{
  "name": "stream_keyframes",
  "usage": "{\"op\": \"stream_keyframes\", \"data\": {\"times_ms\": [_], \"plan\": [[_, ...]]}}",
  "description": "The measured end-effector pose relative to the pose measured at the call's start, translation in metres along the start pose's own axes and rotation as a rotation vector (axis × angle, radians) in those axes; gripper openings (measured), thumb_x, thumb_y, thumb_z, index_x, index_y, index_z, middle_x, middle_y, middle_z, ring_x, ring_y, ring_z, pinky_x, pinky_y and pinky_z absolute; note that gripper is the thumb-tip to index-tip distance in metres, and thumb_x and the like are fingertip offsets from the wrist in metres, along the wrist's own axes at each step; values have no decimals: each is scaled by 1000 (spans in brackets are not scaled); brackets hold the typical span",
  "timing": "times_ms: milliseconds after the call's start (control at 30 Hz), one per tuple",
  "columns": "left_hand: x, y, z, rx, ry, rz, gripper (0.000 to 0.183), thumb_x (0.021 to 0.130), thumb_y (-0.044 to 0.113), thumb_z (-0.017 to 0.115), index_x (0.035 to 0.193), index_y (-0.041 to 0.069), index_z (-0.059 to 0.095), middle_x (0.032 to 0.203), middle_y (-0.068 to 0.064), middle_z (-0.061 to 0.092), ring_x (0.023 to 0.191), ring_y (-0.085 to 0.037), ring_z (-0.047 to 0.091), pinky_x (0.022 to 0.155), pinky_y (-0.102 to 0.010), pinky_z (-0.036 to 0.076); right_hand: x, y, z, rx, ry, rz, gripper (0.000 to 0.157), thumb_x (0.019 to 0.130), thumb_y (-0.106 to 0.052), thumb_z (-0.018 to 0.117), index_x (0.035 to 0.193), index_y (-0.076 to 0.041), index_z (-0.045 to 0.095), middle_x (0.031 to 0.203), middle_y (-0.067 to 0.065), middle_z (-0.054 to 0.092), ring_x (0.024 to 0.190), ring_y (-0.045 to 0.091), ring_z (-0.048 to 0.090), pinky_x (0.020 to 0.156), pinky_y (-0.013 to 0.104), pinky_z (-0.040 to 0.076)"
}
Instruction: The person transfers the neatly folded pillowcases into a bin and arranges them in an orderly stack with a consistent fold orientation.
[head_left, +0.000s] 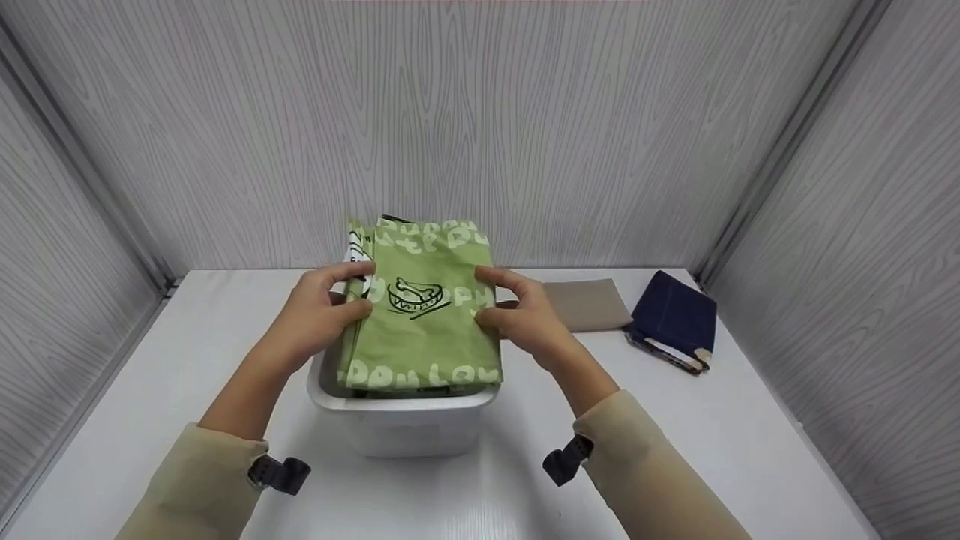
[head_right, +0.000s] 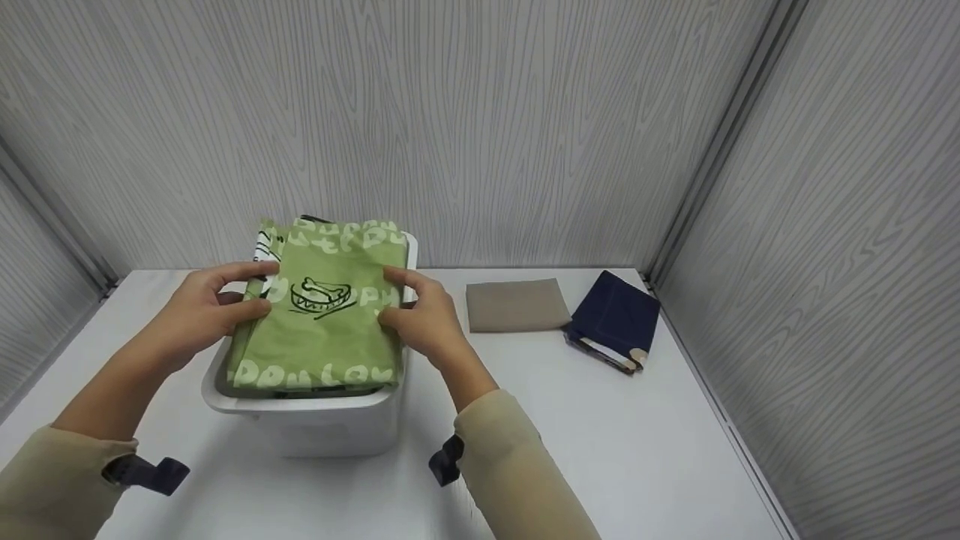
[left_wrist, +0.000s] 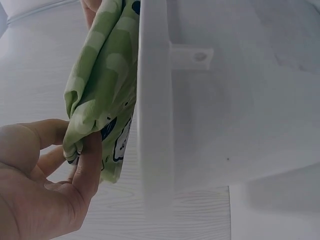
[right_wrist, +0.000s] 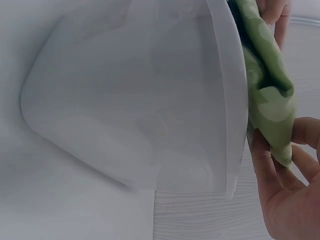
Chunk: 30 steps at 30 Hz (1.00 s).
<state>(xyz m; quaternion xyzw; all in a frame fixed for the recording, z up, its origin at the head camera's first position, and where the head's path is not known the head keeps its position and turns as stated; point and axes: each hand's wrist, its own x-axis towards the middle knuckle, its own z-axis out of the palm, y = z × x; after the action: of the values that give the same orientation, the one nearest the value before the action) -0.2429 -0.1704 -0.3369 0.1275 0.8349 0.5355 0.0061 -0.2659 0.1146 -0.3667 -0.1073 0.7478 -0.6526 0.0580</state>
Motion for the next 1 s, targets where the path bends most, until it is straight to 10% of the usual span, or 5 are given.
{"op": "stream_keyframes", "data": {"times_ms": [1000], "plan": [[7,-4,3,109,-7,-20,56,91,3,57,146,4,49,146,-19,47,101,-28,61,73,-29,54,3,0,6,-96,-15,1,67,80,4,67,144,-10,54,145,7,49,87,19,65,60,27,53]]}}
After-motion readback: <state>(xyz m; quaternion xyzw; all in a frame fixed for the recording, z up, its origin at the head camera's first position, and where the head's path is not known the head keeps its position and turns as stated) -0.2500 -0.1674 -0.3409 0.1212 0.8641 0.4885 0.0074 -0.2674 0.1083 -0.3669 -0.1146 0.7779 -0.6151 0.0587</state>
